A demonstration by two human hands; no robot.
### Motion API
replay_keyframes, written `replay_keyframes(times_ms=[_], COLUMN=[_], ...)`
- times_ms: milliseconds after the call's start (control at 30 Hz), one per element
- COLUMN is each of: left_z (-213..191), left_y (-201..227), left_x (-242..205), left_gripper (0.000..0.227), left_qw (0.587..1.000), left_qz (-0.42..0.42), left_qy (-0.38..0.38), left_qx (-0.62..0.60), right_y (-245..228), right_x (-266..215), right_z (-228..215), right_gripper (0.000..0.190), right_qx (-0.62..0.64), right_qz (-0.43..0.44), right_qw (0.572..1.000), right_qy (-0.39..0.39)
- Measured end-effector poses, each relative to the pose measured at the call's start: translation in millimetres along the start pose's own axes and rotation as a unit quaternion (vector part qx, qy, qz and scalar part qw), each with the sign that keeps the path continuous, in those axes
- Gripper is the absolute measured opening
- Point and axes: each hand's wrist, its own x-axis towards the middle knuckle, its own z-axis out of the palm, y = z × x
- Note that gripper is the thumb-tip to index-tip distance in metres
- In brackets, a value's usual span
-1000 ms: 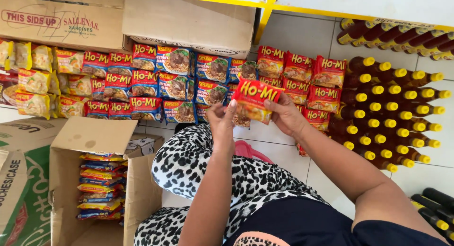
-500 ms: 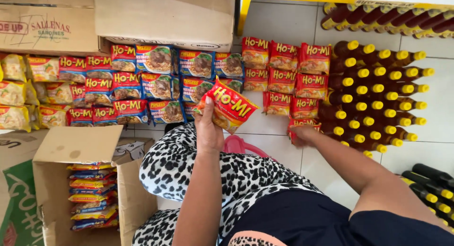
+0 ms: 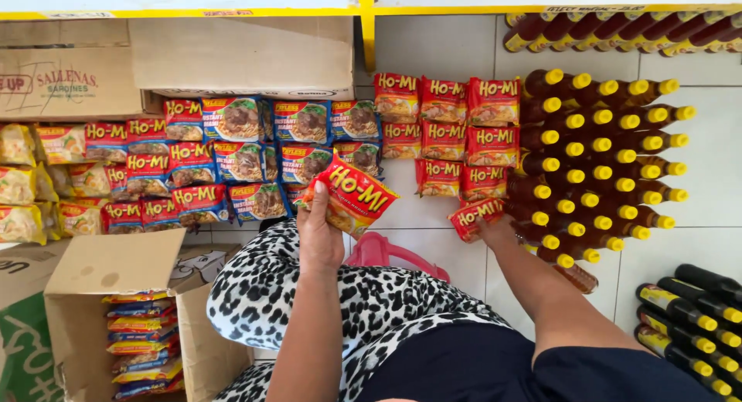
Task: Stocking instant noodle pouches onto grocery store shelves from cardboard boxes.
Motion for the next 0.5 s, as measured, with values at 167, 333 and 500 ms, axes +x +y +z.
replay_keyframes(times_ms=[167, 333, 500], left_z=[3, 6, 13], left_y=[2, -12, -19], left_x=[-6, -10, -9], left_gripper=[0.047, 0.043, 0.038], left_qw=[1.000, 0.989, 0.974], left_qz=[-0.010, -0.129, -0.175], left_qy=[-0.012, -0.040, -0.036], left_qx=[0.024, 0.053, 0.138], right_y=[-60, -11, -27], right_x=[-31, 4, -8], right_z=[-39, 17, 8], right_gripper=[0.112, 0.112, 0.136], right_qx=[-0.177, 0.023, 0.101], right_qz=[0.030, -0.034, 0.040], right_qw=[0.979, 0.999, 0.994], right_qy=[-0.094, -0.032, 0.002])
